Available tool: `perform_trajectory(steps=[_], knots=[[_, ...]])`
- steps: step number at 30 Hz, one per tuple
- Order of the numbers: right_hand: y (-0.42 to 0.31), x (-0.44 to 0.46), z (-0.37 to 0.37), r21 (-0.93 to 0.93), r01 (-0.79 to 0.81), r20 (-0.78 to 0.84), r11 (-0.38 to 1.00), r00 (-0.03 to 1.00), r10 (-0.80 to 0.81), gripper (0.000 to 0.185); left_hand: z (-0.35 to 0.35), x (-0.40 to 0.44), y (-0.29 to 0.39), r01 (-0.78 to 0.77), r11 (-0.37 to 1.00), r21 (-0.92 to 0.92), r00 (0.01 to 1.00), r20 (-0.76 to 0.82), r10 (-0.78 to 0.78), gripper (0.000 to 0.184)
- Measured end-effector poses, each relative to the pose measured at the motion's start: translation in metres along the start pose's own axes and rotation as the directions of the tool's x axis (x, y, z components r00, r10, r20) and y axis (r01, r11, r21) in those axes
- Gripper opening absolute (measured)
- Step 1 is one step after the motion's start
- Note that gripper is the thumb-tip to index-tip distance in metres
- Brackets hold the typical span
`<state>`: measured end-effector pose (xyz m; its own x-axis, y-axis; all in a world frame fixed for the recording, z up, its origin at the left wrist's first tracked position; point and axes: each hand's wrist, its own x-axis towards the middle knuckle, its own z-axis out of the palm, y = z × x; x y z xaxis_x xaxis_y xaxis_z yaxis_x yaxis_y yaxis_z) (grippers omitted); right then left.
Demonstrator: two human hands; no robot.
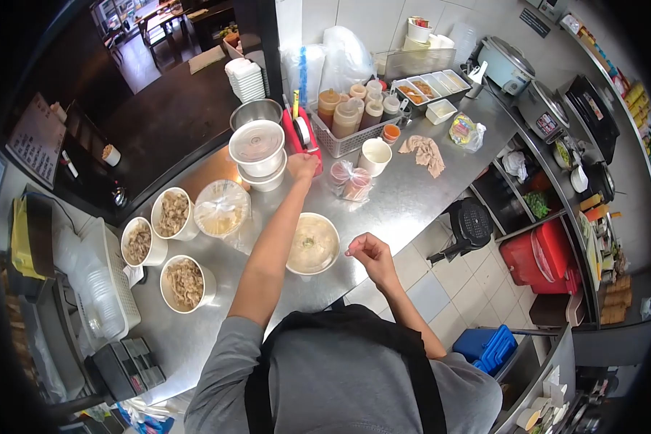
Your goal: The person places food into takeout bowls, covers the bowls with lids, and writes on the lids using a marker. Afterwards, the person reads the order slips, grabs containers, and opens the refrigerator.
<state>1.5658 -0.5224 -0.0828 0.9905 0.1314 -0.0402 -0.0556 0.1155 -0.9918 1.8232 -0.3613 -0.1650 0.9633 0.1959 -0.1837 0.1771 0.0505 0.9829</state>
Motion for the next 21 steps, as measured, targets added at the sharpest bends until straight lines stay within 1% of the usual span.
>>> perform_trajectory(steps=[1, 2, 4, 6, 7, 8, 9, 11, 12, 13, 15, 16, 17, 18, 19, 20, 21], knots=[[0.001, -0.004, 0.000, 0.000, -0.005, -0.009, 1.000, 1.000, 0.005, 0.009, -0.004, -0.007, 0.005, -0.005, 0.999, -0.051, 0.999, 0.050, 0.008, 0.013], [-0.006, -0.009, 0.002, 0.015, -0.046, 0.018, 0.999, 0.999, 0.046, 0.010, -0.010, -0.016, 0.012, -0.015, 0.982, -0.186, 0.996, 0.087, 0.032, 0.015], [-0.021, -0.027, 0.006, 0.047, -0.139, 0.063, 0.989, 0.989, 0.136, 0.014, -0.031, -0.041, 0.022, -0.008, 0.899, -0.437, 0.984, 0.158, 0.085, 0.020], [-0.020, -0.043, 0.005, 0.004, -0.238, 0.113, 0.971, 0.965, 0.236, 0.016, -0.058, -0.082, 0.042, -0.076, 0.885, -0.459, 0.974, 0.155, 0.164, 0.023], [-0.020, -0.048, 0.006, -0.021, -0.282, 0.139, 0.959, 0.949, 0.282, 0.018, -0.070, -0.092, 0.034, -0.129, 0.913, -0.387, 0.974, 0.122, 0.189, 0.022], [-0.023, -0.052, 0.008, 0.023, -0.296, 0.179, 0.955, 0.941, 0.288, 0.018, -0.084, -0.102, 0.023, -0.180, 0.933, -0.311, 0.972, 0.088, 0.217, 0.022], [-0.014, -0.053, 0.008, -0.014, -0.316, 0.179, 0.949, 0.933, 0.313, 0.018, -0.095, -0.109, 0.012, -0.230, 0.945, -0.231, 0.967, 0.055, 0.249, 0.021], [0.025, -0.052, 0.002, -0.091, -0.353, 0.179, 0.931, 0.914, 0.364, 0.019, -0.111, -0.112, -0.026, -0.185, 0.980, -0.070, 0.978, 0.088, 0.191, 0.018], [0.055, -0.047, -0.001, -0.077, -0.337, 0.164, 0.938, 0.924, 0.346, 0.020, -0.115, -0.112, -0.043, -0.163, 0.986, 0.012, 0.982, 0.100, 0.161, 0.017], [0.063, -0.040, 0.002, -0.073, -0.313, 0.146, 0.947, 0.936, 0.320, 0.019, -0.115, -0.113, -0.054, -0.106, 0.988, -0.114, 0.977, 0.170, 0.125, 0.015], [0.072, -0.023, 0.012, -0.060, -0.257, 0.111, 0.964, 0.958, 0.263, 0.018, -0.114, -0.116, -0.067, 0.027, 0.940, -0.341, 0.943, 0.320, 0.089, 0.012], [0.083, -0.013, 0.011, -0.085, -0.199, 0.138, 0.976, 0.968, 0.209, 0.017, -0.116, -0.120, -0.065, 0.080, 0.945, -0.317, 0.949, 0.314, 0.025, 0.010], [0.078, -0.009, 0.009, -0.142, -0.227, 0.167, 0.964, 0.954, 0.249, 0.016, -0.116, -0.125, -0.063, 0.126, 0.947, -0.296, 0.951, 0.308, -0.030, 0.009], [0.079, -0.007, 0.005, -0.158, -0.187, 0.177, 0.970, 0.961, 0.214, 0.015, -0.116, -0.129, -0.059, 0.167, 0.947, -0.274, 0.949, 0.304, -0.079, 0.008], [0.082, -0.005, 0.000, -0.172, -0.143, 0.186, 0.975, 0.967, 0.175, 0.015, -0.119, -0.133, -0.061, 0.138, 0.959, -0.248, 0.951, 0.302, -0.059, 0.007], [0.080, -0.002, -0.005, -0.158, -0.146, 0.198, 0.977, 0.964, 0.176, 0.014, -0.121, -0.141, -0.067, 0.113, 0.968, -0.224, 0.953, 0.300, -0.042, 0.006], [0.082, 0.003, -0.014, -0.187, -0.141, 0.245, 0.972, 0.952, 0.185, 0.013, -0.118, -0.153, -0.068, 0.065, 0.980, -0.186, 0.977, 0.212, -0.024, 0.007]])
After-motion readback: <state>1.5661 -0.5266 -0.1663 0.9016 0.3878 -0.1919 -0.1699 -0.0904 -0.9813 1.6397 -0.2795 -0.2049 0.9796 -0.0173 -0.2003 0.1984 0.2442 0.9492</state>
